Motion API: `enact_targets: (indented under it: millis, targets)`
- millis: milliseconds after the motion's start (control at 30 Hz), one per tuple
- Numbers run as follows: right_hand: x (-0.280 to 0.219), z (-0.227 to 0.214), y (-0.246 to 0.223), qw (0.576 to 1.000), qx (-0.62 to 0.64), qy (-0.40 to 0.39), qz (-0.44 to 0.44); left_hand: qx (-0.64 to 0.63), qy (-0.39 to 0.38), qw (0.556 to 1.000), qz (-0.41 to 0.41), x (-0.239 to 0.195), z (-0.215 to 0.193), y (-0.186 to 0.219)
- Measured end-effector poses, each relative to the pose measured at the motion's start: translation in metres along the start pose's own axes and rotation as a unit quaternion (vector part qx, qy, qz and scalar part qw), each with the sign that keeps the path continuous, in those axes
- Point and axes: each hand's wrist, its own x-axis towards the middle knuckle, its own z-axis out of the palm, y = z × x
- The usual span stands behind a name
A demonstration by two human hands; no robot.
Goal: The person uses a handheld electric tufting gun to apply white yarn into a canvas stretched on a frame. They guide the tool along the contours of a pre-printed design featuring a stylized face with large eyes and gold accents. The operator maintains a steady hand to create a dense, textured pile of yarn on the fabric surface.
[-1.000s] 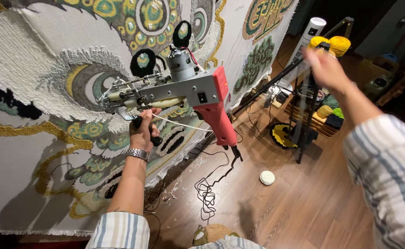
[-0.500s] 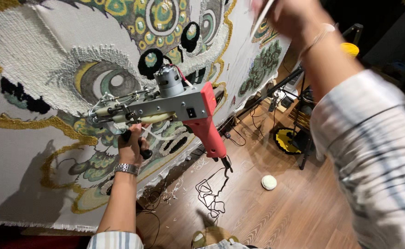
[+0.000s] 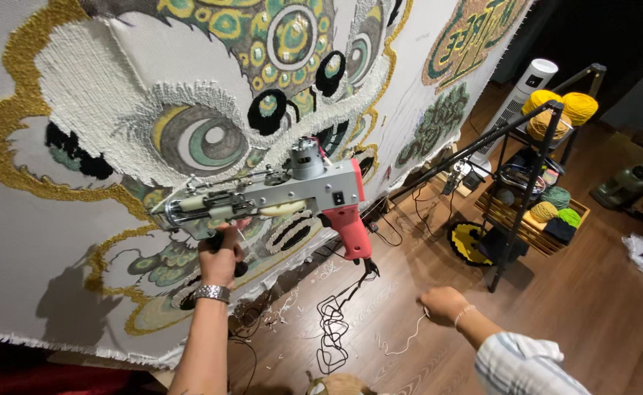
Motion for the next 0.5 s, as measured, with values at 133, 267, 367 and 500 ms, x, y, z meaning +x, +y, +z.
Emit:
enact_targets:
  millis: [133,267,367,500]
  targets:
    - [-0.015,0.002,0.002,0.998,-0.004,0.018,0.054,0.005,-0.014,1.0,0.008,-0.003,0.013,0.0]
    - [-0.011,-0.047,-0.006,0.982,0.185,0.04,0.025,0.063,-0.002,0.998,-0.001,-0.005,0.022,-0.003]
    - [-0.009,-0.112,-0.031,0.852,0.509,0.113,-0.043,0.075,-0.004,0.997,0.01,-0.001,0.026,-0.011]
    - [-0.005,-0.193,-0.085,0.743,0.651,0.054,-0.145,0.088,-0.033,0.994,0.048,0.014,0.038,-0.02]
